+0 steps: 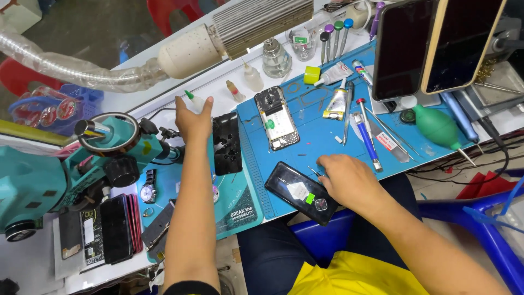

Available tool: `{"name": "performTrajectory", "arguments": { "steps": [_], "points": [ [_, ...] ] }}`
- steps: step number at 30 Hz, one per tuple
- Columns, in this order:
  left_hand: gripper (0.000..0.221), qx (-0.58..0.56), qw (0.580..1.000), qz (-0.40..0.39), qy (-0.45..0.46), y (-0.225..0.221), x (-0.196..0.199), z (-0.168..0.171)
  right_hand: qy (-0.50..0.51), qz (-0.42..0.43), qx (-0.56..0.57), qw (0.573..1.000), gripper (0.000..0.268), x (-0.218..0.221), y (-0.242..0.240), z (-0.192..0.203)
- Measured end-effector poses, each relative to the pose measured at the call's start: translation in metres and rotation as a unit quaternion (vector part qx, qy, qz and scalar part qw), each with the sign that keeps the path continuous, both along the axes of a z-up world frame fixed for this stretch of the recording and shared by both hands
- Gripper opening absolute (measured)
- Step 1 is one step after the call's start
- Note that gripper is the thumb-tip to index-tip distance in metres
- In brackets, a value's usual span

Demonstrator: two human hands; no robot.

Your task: Disassembling and testing the internal components of a mobile phone using precision tools at a repair station.

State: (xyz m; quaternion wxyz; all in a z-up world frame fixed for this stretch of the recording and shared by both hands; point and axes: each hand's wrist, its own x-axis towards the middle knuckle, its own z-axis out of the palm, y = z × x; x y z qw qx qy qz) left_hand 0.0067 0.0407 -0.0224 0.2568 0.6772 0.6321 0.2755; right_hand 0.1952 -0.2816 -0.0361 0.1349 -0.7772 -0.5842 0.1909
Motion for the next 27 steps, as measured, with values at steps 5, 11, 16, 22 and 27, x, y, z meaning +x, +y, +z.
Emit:
{"name": "performTrajectory", "arguments": {
  "steps": [5, 11, 16, 22, 27],
  "points": [
    [0.062, 0.067, 0.948, -0.089, -0.299, -0.186, -0.012, 0.022, -0.016, 0.003, -0.007, 1.0, 0.035, -0.008, 0.003, -0.004],
    [0.024, -0.271, 0.845, -0.002, -0.462, -0.334, -0.041, -0.07, 0.078, -0.052, 0.026, 0.995, 0.043, -0.005, 0.002, -0.002],
    [0.021, -0.487, 0.719, 0.068, -0.492, -0.343, -0.024, -0.049, 0.201, -0.108, 0.087, 0.97, 0.044, -0.001, -0.006, 0.017],
    [0.016, -0.443, 0.714, 0.06, -0.538, -0.344, -0.008, -0.046, 0.197, -0.156, 0.063, 0.966, 0.044, 0.011, -0.014, 0.021],
    [0.013, -0.383, 0.732, 0.01, -0.564, -0.34, -0.017, -0.051, 0.48, -0.148, -0.019, 0.865, 0.031, 0.007, -0.015, 0.037]
  ]
}}
